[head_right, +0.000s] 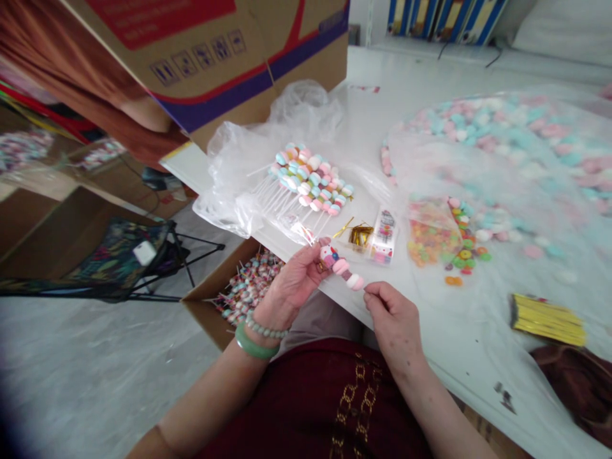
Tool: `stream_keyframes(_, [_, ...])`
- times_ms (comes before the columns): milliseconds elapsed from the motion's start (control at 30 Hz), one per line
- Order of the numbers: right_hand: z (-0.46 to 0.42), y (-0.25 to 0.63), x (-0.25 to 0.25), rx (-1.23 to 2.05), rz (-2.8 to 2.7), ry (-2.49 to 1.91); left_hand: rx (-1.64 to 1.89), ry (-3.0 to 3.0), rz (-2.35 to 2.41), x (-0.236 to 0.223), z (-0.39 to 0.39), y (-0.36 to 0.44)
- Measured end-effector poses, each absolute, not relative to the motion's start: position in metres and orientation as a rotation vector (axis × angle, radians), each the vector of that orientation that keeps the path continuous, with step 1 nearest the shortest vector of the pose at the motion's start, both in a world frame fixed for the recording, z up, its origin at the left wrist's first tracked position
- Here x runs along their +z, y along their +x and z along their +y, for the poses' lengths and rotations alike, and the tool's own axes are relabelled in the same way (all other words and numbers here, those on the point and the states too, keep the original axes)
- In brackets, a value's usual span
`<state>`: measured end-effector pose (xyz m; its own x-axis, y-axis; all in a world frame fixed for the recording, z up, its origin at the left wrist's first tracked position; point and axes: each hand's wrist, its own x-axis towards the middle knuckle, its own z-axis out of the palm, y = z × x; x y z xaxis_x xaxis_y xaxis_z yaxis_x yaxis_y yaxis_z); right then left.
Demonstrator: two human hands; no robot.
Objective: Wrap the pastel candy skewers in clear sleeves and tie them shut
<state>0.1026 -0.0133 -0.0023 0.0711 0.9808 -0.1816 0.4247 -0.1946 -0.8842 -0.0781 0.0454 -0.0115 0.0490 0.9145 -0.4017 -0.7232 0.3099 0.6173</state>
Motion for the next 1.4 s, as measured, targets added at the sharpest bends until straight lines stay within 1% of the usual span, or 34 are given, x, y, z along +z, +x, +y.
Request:
stream_keyframes(133, [-0.016, 0.101, -0.004, 0.615, -1.687, -1.585, 1.354, 0.309, 0.875, -0.013, 0.038, -0.063])
stream_keyframes(200, [-0.017, 0.1, -0.007, 0.445, -1.794, -1.495, 1.342, 0.262, 0.887, -0.014, 0.034, -0.056])
stream_keyframes(300, [-0.017, 0.101, -0.014, 0.265, -1.937, -1.376, 1.308, 0.243, 0.869, -0.012, 0.031, -0.052])
stream_keyframes(400, [-0.016, 0.102, -0.019, 0.2, -1.992, -1.295, 1.224, 0.257, 0.867, -0.01, 0.033, -0.056])
stream_keyframes(533, [-0.015, 0.102, -0.016, 0.323, -1.925, -1.261, 1.171, 0.291, 0.831, -0.006, 0.041, -0.067])
stream_keyframes(700, [-0.011, 0.102, -0.011, 0.7, -1.747, -1.42, 1.203, 0.242, 0.798, -0.001, 0.047, -0.076])
stream_keyframes(800, [-0.007, 0.105, -0.012, 0.858, -1.638, -1.527, 1.184, 0.242, 0.778, -0.001, 0.046, -0.077])
stream_keyframes(1033, [-0.006, 0.1, -0.015, 1.136, -1.586, -1.608, 1.232, 0.265, 0.805, -0.01, 0.043, -0.066])
stream_keyframes(1200, [-0.004, 0.093, -0.012, 1.168, -1.521, -1.555, 1.241, 0.301, 0.865, -0.01, 0.035, -0.051])
stream_keyframes(1300, [-0.002, 0.094, -0.011, 1.279, -1.392, -1.503, 1.16, 0.292, 0.874, -0.007, 0.036, -0.054])
stream_keyframes(1400, [-0.001, 0.097, -0.013, 1.444, -1.268, -1.458, 0.964, 0.241, 0.818, -0.004, 0.043, -0.067])
